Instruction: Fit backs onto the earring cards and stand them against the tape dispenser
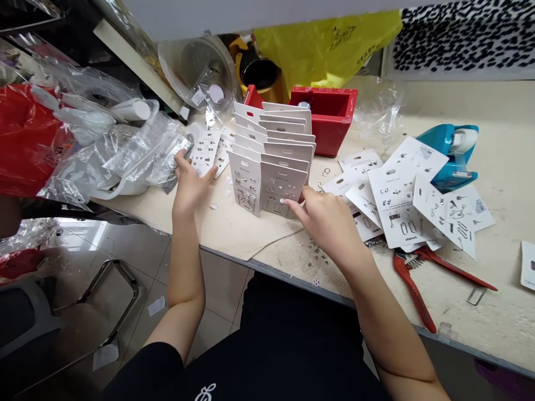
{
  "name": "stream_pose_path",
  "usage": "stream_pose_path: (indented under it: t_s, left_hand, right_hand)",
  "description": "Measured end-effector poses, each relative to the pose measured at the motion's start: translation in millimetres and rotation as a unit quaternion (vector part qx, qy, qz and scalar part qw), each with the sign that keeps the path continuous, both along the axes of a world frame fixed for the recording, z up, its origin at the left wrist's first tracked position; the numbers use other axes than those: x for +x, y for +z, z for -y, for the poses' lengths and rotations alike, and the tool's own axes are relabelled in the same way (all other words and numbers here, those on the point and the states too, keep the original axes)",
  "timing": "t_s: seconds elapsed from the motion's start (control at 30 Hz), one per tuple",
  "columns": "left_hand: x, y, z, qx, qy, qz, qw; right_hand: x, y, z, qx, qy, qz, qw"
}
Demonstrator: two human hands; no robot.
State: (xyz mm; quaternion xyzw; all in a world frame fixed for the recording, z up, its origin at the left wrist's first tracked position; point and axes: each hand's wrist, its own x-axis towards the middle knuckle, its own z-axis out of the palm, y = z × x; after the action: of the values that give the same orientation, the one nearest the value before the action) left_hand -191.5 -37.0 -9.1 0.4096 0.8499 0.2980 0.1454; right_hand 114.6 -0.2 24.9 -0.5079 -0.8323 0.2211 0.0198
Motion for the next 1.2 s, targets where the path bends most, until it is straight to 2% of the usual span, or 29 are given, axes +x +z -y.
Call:
stream_pose_path:
  t_s: [0.1,0.2,0.27,0.33,0.5,0.57,0.7,0.77,0.83,0.87,0.97,1.03,1.13,1.2]
  left_hand:
    - [-7.5,-4.1,-8.3,0.026,0.025,-0.006,0.999]
    - [-11.0,-6.4,-1.6,0.118,0.046,0.084,0.988]
    - [-10.3,-4.8,9.1,0.185,0.024,0.156,0.970]
    - [-5.5,-0.6,21.9,0.229,-0.005,0.202,0.952]
    - [18.2,17.0,48.8,0.334,-0.024,0.260,0.906]
    - [29.3,24.7,56.3,0.356,-0.048,0.298,0.885]
    - [59.6,31.4,70.3,0.346,-0.103,0.376,0.853]
    - [81.7,26.0,76.6,0.316,-0.133,0.429,0.836]
    - [107.0,15.2,80.7,0.256,-0.175,0.488,0.816]
    - [119.0,9.3,81.5,0.218,-0.207,0.509,0.807]
    - [140.9,-1.9,79.2,0.174,-0.287,0.509,0.793]
    - [137.2,0.9,75.4,0.159,-0.316,0.502,0.790]
    - [106.9,15.7,68.0,0.162,-0.342,0.458,0.805]
    - [79.6,23.9,60.8,0.212,-0.323,0.354,0.852]
  right_hand:
    - [0.6,0.0,-0.9,-0.003,-0.010,-0.014,1.000]
    - [3.0,-0.6,-1.2,0.012,-0.022,-0.062,0.998]
    - [4.9,-1.5,-0.8,0.028,-0.038,-0.115,0.992]
    - [6.5,-2.8,-0.2,0.047,-0.060,-0.169,0.983]
    - [7.6,-3.9,3.0,0.083,-0.106,-0.256,0.957]
    - [7.4,-2.8,5.4,0.097,-0.117,-0.291,0.944]
    - [7.1,2.0,13.2,0.108,-0.119,-0.416,0.895]
    - [6.2,4.7,18.1,0.035,-0.048,-0.487,0.871]
    - [4.5,6.1,22.6,-0.069,0.045,-0.525,0.847]
    - [3.5,6.1,24.4,-0.106,0.071,-0.532,0.837]
    - [2.1,3.9,25.9,-0.130,0.056,-0.543,0.828]
    - [3.0,2.1,23.5,-0.113,0.026,-0.552,0.826]
    - [5.8,0.7,18.1,-0.090,-0.011,-0.559,0.824]
    - [6.4,-0.5,15.4,-0.078,-0.021,-0.532,0.843]
